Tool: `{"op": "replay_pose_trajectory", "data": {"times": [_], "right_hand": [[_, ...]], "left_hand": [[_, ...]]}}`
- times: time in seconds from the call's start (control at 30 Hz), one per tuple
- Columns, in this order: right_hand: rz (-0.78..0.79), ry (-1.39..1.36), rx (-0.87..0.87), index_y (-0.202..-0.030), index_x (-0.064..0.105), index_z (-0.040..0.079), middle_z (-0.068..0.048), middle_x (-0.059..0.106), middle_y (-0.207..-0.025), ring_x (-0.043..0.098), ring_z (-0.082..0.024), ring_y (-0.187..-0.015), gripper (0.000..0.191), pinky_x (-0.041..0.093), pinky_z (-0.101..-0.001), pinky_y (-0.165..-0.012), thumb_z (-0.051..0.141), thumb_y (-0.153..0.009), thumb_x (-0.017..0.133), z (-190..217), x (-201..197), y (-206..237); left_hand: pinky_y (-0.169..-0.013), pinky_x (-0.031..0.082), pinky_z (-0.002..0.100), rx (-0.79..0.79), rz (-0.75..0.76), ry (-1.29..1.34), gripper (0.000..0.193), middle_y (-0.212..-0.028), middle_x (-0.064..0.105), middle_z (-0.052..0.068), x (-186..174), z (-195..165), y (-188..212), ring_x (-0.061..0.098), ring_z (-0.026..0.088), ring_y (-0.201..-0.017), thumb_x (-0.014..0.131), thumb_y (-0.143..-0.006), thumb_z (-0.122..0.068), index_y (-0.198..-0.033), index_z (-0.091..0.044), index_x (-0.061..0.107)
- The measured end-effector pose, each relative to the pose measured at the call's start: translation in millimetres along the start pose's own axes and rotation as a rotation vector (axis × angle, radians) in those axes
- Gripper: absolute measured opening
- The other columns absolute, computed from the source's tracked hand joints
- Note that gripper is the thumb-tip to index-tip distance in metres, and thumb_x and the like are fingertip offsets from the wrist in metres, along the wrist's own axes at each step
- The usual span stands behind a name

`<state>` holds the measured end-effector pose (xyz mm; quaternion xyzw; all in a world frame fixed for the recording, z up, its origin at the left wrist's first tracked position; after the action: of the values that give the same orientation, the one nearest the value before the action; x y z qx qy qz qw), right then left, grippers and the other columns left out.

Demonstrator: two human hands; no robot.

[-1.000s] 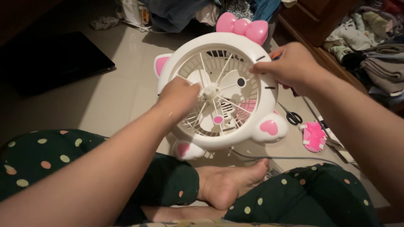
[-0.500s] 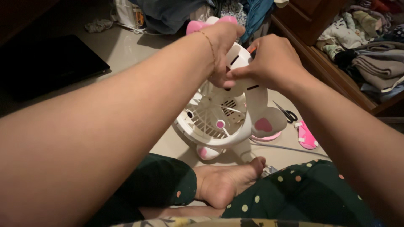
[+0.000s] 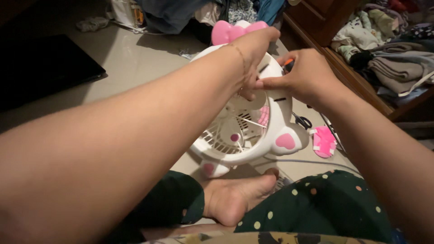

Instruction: The person sits on the floor and uses a screwdriver to disassemble a small Hello Kitty desk fan. They unscrew and remove the pink front grille, flip the fan over, and unscrew the rear housing screws while routing the power cord.

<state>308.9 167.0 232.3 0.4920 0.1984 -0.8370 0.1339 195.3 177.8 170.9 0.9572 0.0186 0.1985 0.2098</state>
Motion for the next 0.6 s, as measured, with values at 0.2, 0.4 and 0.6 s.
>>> {"op": "replay_pose_trajectory", "data": {"times": [0.2,0.4,0.6], "right_hand": [[-0.045,0.0,-0.188,-0.114,0.074,0.006,-0.005,0.071,-0.077,0.062,-0.012,-0.056,0.059,0.049,-0.0309,-0.046,0.037,-0.067,0.093,32,-2,-4],[0.141,-0.072,0.02,-0.105,0.081,0.007,-0.009,0.069,-0.075,0.054,-0.011,-0.053,0.043,0.044,-0.028,-0.047,0.041,-0.079,0.083,18,-6,0],[0.607,0.053,0.326,-0.099,0.082,0.006,-0.007,0.069,-0.072,0.046,-0.014,-0.05,0.041,0.034,-0.0298,-0.044,0.043,-0.081,0.08,5,53,37]], "left_hand": [[-0.106,0.054,0.065,0.017,-0.025,0.434,0.053,-0.105,0.07,0.013,-9,-11,-12,0.067,0.036,-0.094,0.062,-0.096,-0.041,-0.132,-0.008,0.043],[-0.109,0.047,0.065,0.052,-0.151,0.248,0.059,-0.115,0.068,0.014,-36,-13,-14,0.063,0.037,-0.104,0.064,-0.093,-0.046,-0.134,-0.007,0.046],[-0.111,0.041,0.064,0.077,-0.227,0.147,0.065,-0.124,0.065,0.014,-55,-18,-21,0.06,0.037,-0.114,0.065,-0.091,-0.05,-0.137,-0.007,0.049]]}}
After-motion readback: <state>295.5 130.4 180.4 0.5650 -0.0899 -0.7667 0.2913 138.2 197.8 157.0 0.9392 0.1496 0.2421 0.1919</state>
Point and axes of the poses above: each hand's wrist, its own y-axis away from the middle knuckle, its own x-axis out of the palm, z = x × y, the point moved 8 cm from there along -y, towards the middle knuckle
